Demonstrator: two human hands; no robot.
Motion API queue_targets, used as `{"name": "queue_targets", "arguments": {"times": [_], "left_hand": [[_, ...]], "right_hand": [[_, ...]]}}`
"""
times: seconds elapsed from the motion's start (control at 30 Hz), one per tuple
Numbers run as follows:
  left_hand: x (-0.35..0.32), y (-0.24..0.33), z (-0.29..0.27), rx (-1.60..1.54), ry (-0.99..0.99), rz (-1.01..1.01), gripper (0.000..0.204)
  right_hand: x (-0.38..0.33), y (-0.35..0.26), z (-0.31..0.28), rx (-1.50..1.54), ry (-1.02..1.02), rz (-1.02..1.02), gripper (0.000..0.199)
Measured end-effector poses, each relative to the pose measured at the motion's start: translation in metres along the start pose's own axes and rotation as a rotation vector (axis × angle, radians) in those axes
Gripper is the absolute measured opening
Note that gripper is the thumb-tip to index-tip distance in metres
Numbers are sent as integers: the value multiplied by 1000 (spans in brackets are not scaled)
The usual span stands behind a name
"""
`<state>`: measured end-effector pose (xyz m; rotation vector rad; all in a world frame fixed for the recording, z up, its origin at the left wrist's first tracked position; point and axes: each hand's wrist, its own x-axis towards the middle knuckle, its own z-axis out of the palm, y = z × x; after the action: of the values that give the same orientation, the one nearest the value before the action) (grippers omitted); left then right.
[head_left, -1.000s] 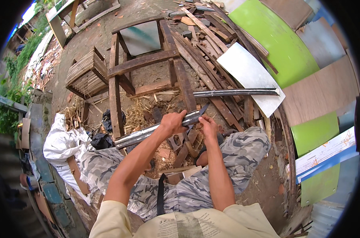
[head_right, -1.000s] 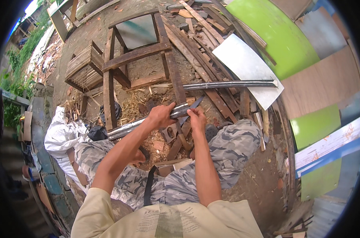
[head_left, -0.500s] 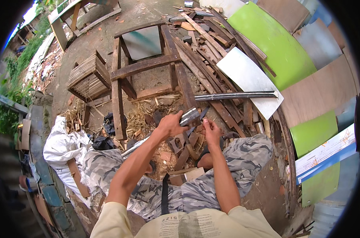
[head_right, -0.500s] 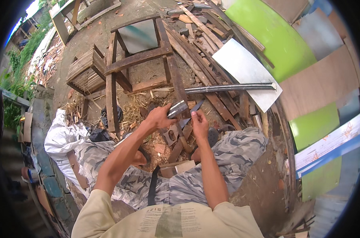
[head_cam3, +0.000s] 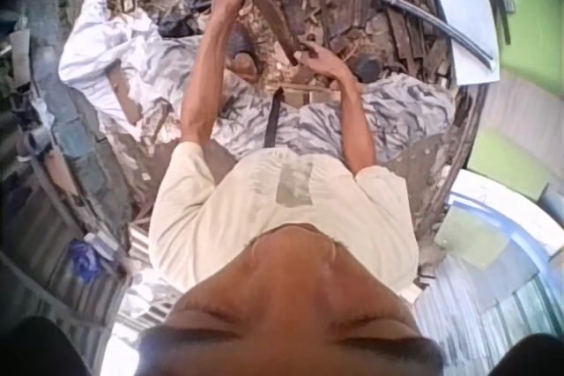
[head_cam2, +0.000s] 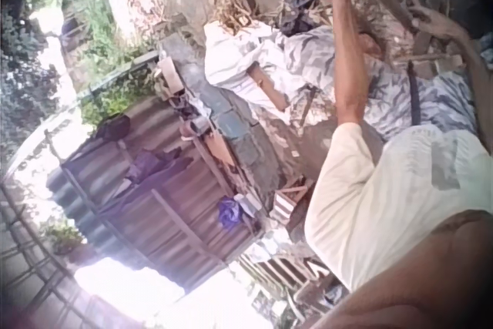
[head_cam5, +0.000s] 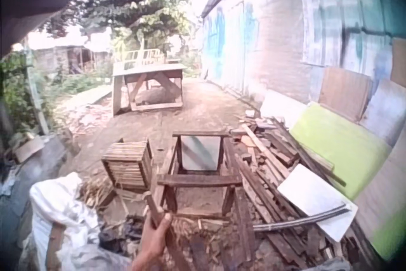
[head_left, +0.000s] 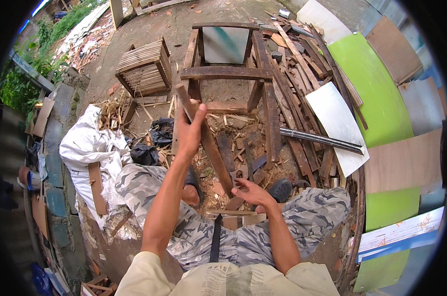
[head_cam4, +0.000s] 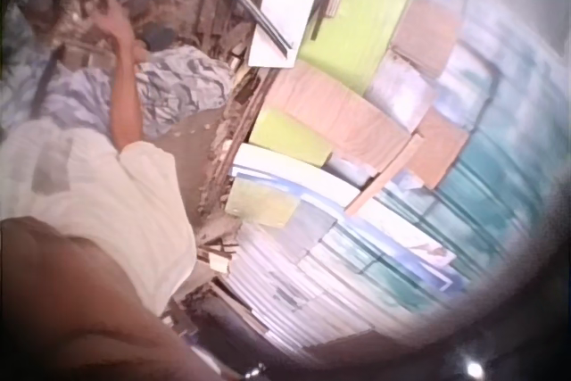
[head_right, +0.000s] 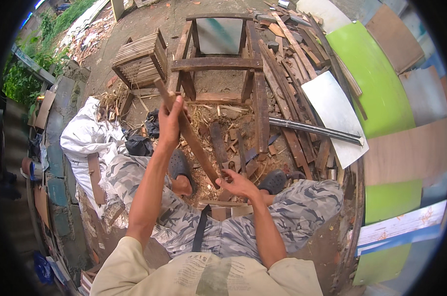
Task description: The person sits on the ground and uses a hammer and metal bar to adjust and secure joints on a wooden frame. They repeatedly tap and pry at the frame, then inspect the metal bar and hammer.
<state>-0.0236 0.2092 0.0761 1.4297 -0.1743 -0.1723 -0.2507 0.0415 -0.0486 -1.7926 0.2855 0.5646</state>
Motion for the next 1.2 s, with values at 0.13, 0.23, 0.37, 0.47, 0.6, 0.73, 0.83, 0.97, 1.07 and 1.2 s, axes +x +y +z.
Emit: {"name": "queue_targets", "arguments": {"times": [0.13, 0.23, 0.37, 0.47, 0.6, 0.73, 0.83, 0.97, 1.07, 1.2], "left_hand": [[8, 17, -50, -408, 331, -101, 54], [7, 20, -76, -585, 502, -147, 57], [8, 13, -98, -662, 559, -195, 57], [5, 5, -108, -741, 558, -232, 54], [4, -6, -115, -774, 562, -291, 55], [-1, -9, -104, -770, 535, -411, 56], [-3, -9, -94, -745, 444, -459, 52], [-5, -17, -91, -687, 292, -421, 42], [-13, -2, -76, -682, 242, -421, 35], [-17, 5, -68, -568, 226, -406, 28]], "right_hand": [[-28, -29, -34, 137, -8, -27, 69], [-53, -57, -47, 352, 52, -129, 55], [-72, -86, -44, 389, 179, -276, 53], [-76, -101, -34, 354, 326, -360, 53], [-75, -127, -22, 79, 605, -519, 49], [-69, -134, -16, 100, 638, -530, 48], [-69, -133, -18, 23, 749, -590, 48], [-88, -151, -32, -38, 791, -588, 35], [-101, -150, -43, 69, 811, -442, 26], [-104, -153, -50, 336, 812, -416, 25]]}}
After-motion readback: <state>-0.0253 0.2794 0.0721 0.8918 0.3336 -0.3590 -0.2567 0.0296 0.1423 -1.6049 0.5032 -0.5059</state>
